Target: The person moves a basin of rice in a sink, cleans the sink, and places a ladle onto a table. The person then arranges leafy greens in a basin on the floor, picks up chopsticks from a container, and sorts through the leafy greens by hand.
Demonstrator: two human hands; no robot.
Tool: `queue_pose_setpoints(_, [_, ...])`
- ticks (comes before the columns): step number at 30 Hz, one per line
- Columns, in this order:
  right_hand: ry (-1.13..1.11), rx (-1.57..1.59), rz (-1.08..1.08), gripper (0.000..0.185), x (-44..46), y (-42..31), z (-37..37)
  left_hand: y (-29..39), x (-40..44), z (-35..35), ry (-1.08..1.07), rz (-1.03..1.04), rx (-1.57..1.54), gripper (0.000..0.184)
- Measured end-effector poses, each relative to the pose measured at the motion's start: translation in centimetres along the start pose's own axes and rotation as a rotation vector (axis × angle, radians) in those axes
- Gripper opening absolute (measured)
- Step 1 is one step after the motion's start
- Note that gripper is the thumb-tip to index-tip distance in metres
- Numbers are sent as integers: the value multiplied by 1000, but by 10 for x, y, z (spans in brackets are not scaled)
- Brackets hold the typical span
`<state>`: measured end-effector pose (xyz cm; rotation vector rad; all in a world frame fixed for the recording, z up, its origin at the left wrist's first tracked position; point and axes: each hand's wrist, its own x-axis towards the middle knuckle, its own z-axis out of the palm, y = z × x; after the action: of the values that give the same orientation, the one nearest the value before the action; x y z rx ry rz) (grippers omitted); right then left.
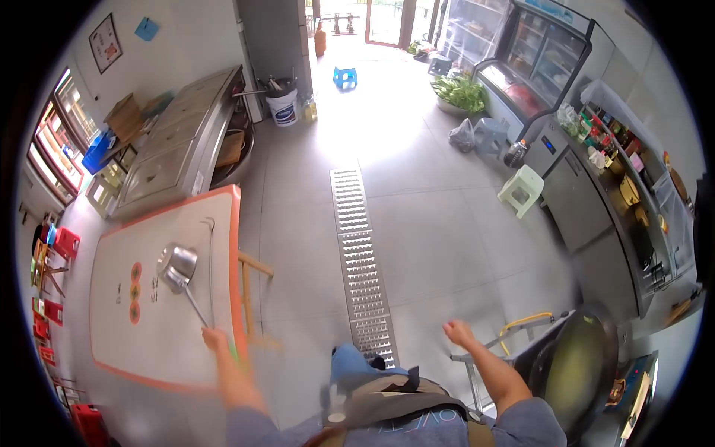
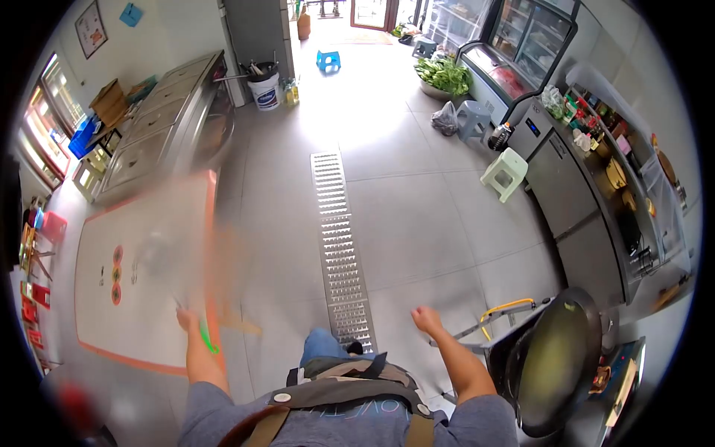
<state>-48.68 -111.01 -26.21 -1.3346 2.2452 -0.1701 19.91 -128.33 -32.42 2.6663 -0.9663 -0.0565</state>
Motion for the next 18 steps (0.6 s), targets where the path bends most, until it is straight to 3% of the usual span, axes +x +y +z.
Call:
queue_pose_setpoints(3, [11, 40, -90, 35, 88, -58, -33, 24, 12, 7, 45, -198, 240, 44])
queue_pose_setpoints(6, [2, 90, -105, 32, 154, -104, -59, 58, 16, -5, 24, -235, 320, 53])
queue_pose_setpoints(11, [-59, 10, -58, 32, 230, -105, -69, 62, 56, 21, 158, -70, 327, 74])
queue_pose_setpoints(13, [-48, 35, 18, 32, 254, -89, -70, 52, 87, 45, 61, -111, 360, 79])
queue_pose_setpoints(15, [-49, 84, 155, 32, 257, -61, -67, 109, 75, 10, -80, -401, 387, 79])
queue_pose_setpoints(18, [-138, -31, 316, 35, 261, -6, -64, 231, 42, -40, 54, -392, 558, 78])
